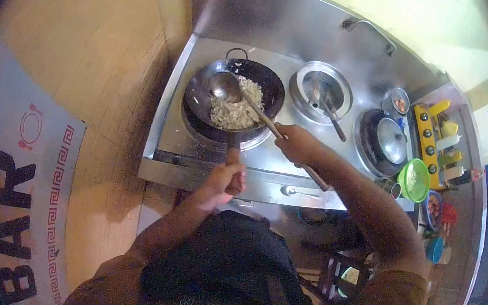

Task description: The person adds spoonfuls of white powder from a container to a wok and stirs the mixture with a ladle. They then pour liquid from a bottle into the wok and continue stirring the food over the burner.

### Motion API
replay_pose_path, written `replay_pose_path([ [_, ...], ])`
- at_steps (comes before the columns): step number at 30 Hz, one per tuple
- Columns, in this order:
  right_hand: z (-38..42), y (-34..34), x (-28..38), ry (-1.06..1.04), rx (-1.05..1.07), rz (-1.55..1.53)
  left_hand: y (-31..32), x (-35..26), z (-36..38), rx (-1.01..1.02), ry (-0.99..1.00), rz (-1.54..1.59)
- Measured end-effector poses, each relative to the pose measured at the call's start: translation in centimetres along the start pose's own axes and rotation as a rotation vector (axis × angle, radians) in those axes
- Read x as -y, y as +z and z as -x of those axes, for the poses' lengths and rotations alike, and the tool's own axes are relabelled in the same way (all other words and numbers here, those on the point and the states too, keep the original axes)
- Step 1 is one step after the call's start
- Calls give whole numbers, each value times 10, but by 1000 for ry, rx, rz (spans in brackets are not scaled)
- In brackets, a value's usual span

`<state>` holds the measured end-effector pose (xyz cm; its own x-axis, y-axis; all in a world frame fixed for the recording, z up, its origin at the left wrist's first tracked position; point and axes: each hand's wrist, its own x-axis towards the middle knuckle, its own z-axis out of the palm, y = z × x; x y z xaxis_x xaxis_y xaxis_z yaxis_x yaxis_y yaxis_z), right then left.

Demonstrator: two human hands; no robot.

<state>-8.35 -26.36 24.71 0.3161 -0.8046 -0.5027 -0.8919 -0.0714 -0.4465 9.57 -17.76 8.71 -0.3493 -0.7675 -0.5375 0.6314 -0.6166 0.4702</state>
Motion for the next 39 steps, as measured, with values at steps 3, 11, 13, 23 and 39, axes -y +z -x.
replay_pose_path([
  [3, 35, -18, 23, 115, 176, -74, -18, 6, -18, 71, 36, 44],
  [11, -27, 56, -45, -36, -171, 612, -36, 11, -28, 85, 73, 63],
  [13, -46, 79, -34, -51, -243, 546, -36, 5, -26, 85, 38, 64],
  [23, 10, 9, -43, 6, -183, 934, 8, 2, 27, 33, 29, -61],
  [39, -110, 62, -64, 121, -444, 132, -57, 13, -26, 65, 76, -42],
])
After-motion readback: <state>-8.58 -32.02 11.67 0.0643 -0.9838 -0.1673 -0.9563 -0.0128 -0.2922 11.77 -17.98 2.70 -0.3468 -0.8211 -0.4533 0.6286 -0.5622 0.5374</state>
